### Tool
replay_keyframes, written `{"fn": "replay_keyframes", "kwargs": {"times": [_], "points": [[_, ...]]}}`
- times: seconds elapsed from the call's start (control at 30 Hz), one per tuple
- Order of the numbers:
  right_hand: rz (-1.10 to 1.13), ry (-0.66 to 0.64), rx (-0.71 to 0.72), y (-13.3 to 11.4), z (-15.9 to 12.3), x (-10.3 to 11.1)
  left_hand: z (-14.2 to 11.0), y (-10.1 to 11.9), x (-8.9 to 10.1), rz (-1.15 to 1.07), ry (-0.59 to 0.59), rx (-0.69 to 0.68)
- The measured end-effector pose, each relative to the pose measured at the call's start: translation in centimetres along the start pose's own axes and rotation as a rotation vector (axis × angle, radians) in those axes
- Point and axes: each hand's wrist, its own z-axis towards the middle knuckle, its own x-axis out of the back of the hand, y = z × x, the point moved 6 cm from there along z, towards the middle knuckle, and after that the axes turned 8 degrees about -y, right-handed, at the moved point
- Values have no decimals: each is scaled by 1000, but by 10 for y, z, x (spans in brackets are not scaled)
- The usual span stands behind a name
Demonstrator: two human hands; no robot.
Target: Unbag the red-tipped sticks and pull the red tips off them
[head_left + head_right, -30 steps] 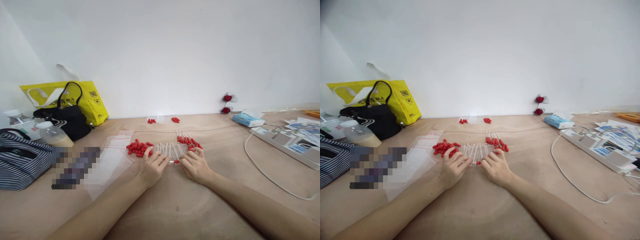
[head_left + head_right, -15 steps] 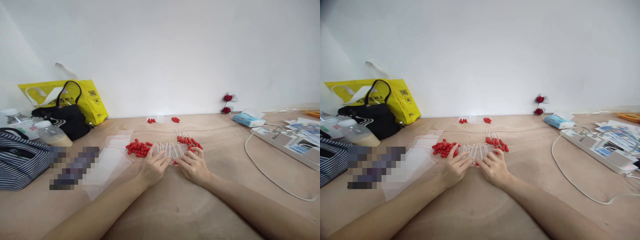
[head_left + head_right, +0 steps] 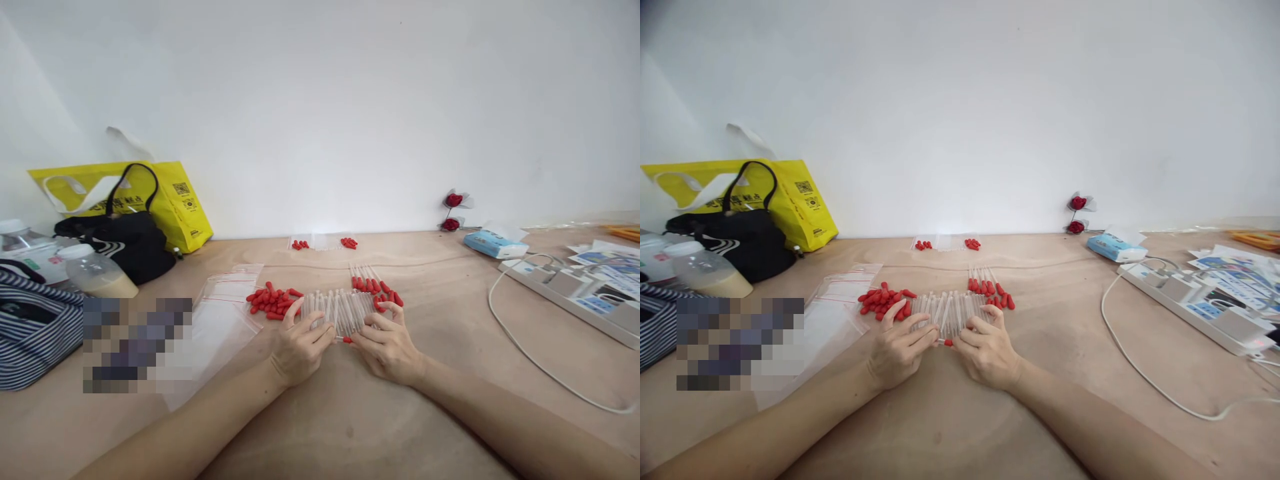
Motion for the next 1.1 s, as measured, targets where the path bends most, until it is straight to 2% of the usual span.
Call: {"fn": "replay_keyframes", "kwargs": {"times": [0.3, 0.37, 0.5, 0.63, 0.73, 0.83, 0.93, 1.1], "points": [[114, 64, 4, 2, -8, 7, -2, 3, 6, 29, 72, -17], [138, 79, -69, 14, -12, 11, -4, -2, 9, 46, 82, 9], [151, 76, -335, 55, -20, 13, -6, -15, 13, 36, 64, 129], [120, -21, -421, 84, -25, 6, 8, -28, 4, -231, -46, 293], [92, -171, -358, 95, -29, 2, 26, -42, -11, -459, -168, 461], [93, -286, -274, 101, -34, 0, 43, -56, -33, -616, -386, 658], [97, -324, -265, 107, -37, -1, 53, -65, -53, -669, -576, 768], [79, -308, -304, 110, -37, -2, 57, -70, -77, -621, -723, 813]]}}
